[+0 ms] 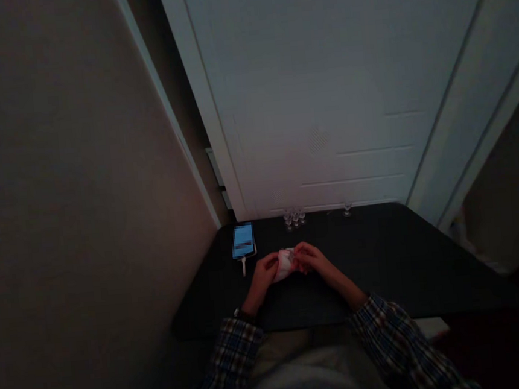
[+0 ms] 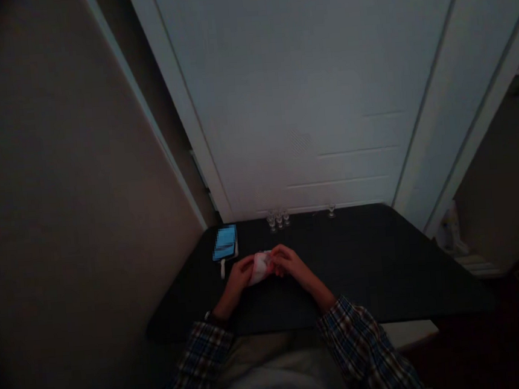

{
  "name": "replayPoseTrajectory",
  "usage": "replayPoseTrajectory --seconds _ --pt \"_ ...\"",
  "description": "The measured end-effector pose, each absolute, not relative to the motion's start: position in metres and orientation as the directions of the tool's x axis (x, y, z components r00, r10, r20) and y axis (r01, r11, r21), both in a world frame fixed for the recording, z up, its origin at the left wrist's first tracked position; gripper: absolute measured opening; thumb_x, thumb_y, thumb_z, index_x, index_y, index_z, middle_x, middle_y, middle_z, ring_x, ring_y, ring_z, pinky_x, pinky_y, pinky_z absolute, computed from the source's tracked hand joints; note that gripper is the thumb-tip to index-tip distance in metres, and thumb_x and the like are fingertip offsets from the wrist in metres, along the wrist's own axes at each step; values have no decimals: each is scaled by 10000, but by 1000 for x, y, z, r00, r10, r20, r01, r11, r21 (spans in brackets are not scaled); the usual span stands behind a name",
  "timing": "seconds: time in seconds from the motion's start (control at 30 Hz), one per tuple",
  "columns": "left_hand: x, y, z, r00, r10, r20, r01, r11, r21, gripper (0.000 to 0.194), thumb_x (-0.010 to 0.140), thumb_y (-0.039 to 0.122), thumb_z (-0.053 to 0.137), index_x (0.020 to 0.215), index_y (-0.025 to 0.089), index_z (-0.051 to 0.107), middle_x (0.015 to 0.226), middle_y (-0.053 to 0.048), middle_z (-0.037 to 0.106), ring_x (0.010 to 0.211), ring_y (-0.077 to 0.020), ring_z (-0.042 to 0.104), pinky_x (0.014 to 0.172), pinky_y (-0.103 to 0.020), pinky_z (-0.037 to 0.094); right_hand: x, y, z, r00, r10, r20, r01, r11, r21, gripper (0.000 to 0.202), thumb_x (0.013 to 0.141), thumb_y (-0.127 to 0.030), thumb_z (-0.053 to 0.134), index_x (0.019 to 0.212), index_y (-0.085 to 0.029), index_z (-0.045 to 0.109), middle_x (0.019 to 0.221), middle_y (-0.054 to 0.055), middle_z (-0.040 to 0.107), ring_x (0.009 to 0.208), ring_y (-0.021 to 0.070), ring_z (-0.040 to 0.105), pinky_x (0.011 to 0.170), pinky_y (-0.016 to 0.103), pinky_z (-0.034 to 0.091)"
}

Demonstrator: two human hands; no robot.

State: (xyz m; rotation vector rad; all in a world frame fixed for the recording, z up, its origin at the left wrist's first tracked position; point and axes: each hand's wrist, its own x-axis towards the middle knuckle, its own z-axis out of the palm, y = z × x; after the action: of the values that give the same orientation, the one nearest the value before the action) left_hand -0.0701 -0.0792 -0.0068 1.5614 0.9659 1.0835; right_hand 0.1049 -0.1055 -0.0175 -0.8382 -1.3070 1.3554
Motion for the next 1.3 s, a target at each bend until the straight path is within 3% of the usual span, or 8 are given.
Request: replayPoseTrajectory --seconds 0.37,0.7,1.03,1.3 --pt "-72 -70 -11 275 950 149 115 -187 976 319 651 282 606 919 112 642 952 -88 672 880 -226 611 772 -305 473 106 -113 0 -208 964 165 -233 115 -966 281 715 -376 609 897 -195 497 726 -20 606 503 67 504 420 165 358" --pt "-73 -72 -14 266 955 132 146 -175 974 330 633 290 617 911 114 647 920 -83 681 859 -229 620 747 -311 489 105 -113 4 -174 973 151 -218 111 -970 286 729 -432 586 847 -182 512 563 -50 567 426 63 472 379 157 308" --pt "-75 -73 -10 288 949 127 136 -172 976 354 665 303 597 958 115 661 1021 -108 672 938 -266 610 795 -358 485 103 -105 -5 -155 979 132 -204 99 -974 321 724 -457 580 883 -191 495 593 -37 593 413 65 483 358 156 306" --pt "-72 -76 -7 289 951 110 118 -149 982 381 605 297 650 934 105 663 1027 -120 666 926 -268 616 788 -343 487 103 -100 -15 -176 972 158 -187 124 -975 216 713 -299 576 878 -188 491 597 -51 567 433 68 484 386 168 355"
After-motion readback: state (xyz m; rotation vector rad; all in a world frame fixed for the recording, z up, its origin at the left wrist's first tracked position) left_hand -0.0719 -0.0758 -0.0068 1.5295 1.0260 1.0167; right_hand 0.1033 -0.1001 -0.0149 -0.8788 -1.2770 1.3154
